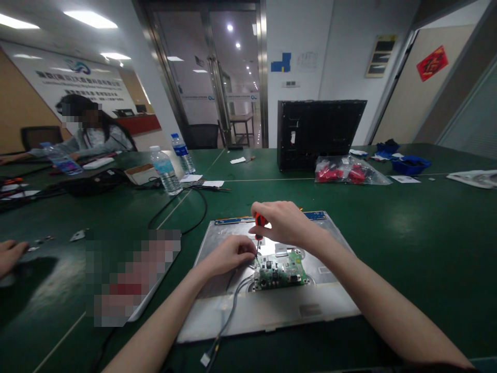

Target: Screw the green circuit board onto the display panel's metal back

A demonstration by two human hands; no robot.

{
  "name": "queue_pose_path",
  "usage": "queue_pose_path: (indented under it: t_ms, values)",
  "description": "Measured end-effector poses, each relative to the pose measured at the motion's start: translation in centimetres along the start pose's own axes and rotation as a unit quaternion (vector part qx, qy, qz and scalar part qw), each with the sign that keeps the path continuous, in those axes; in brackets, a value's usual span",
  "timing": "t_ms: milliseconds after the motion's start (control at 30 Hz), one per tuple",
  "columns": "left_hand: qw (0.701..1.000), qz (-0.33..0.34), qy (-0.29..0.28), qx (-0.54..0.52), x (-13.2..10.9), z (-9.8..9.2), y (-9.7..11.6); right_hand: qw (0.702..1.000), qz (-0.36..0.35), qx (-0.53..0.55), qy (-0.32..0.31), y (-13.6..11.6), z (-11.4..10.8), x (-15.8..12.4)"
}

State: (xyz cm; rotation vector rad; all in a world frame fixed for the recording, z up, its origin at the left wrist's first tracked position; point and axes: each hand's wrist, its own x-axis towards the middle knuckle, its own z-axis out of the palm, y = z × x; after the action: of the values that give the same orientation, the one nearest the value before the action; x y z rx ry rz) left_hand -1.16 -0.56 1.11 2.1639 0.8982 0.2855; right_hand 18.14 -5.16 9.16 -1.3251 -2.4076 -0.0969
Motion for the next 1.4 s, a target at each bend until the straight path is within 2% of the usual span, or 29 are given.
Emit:
queue_pose_path:
  t_ms: [233, 400, 600, 867, 1033, 1200, 1400]
  values:
    - [1.0, 0.0, 0.001, -0.008, 0.1, 0.1, -0.5, 0.999, -0.021, 0.024, 0.015, -0.4, -0.4, -0.4]
    - [1.0, -0.003, -0.001, -0.007, 0.0, 0.2, -0.3, 0.998, -0.03, 0.06, -0.006, -0.3, -0.4, -0.4]
    - [1.0, -0.006, 0.002, -0.003, -0.1, 0.1, 0.2, 1.0, 0.004, 0.012, 0.01, -0.1, 0.1, -0.1]
    - [1.0, -0.009, -0.007, -0.009, 0.0, 0.0, 0.0, 0.998, -0.038, 0.042, 0.008, -0.3, -0.5, -0.4]
    - [1.0, -0.01, -0.002, -0.008, -0.1, 0.1, 0.1, 0.998, -0.02, 0.057, -0.008, -0.5, -0.3, -0.4]
    - [1.0, -0.007, 0.001, -0.002, 0.0, 0.0, 0.2, 1.0, -0.01, 0.015, 0.011, -0.3, -0.1, -0.1]
    - [1.0, -0.018, 0.004, 0.007, -0.1, -0.1, 0.6, 1.0, -0.009, -0.005, 0.003, 0.0, 0.1, 0.0]
